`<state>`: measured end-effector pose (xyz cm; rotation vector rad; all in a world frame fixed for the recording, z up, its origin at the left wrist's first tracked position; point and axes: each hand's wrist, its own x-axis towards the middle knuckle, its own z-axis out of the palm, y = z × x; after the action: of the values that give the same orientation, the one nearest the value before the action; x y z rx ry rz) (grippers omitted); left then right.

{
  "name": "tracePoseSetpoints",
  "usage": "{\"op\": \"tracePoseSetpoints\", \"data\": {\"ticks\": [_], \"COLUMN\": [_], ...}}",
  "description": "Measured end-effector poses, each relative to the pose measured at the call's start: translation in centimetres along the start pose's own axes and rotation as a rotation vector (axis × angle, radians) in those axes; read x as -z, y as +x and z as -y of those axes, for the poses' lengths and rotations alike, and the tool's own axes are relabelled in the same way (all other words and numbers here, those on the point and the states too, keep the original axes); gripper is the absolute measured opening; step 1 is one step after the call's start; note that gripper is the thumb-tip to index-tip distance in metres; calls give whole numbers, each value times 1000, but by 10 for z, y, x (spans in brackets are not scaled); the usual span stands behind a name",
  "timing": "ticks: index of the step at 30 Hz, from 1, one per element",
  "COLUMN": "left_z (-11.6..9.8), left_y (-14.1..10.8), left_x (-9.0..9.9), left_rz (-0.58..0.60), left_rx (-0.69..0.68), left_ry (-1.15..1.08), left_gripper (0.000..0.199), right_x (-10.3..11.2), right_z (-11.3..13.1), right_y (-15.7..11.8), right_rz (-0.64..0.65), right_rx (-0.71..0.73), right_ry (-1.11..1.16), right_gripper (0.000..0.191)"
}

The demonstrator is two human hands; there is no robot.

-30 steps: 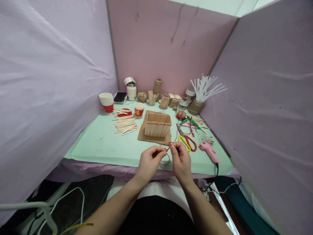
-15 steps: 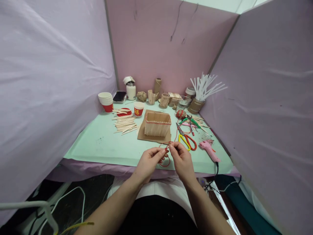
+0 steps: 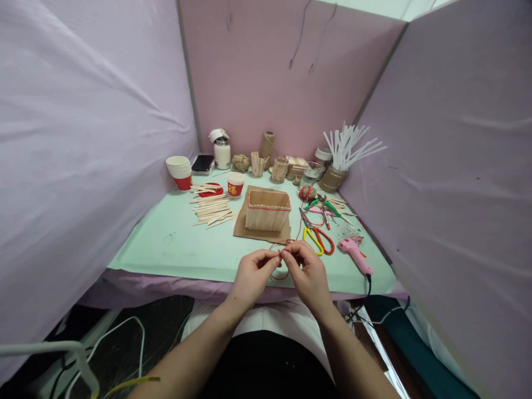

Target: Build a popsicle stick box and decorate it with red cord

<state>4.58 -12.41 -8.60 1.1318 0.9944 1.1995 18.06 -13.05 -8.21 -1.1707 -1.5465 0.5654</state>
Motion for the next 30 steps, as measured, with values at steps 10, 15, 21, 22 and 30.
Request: {"op": "tracePoseSetpoints", "data": {"ticks": [10,15,21,22,30], "left_z": [-1,-2,-7,-7,-2], "left_y": [-1,-3,-4,-4,-1], "left_x": [1,1,2,2,4], "left_rz": [8,84,104,108,139], "left_rx": [19,180,199,197,216], "left_ry": [-4,-145,-135,-128,-198], "left_gripper": [12,19,19,18,37], "right_x": [-2,0,0,0,1], "right_z": [-3,-5,-4,-4,-5], "right_y": [2,6,6,6,4], "right_rz": [-70,-69,-105,-98,-23], "right_rx": [-168,-293,-328,-320,-294], "right_ry": [175,278,261,265,298], "right_gripper": [18,23,24,24,22]}}
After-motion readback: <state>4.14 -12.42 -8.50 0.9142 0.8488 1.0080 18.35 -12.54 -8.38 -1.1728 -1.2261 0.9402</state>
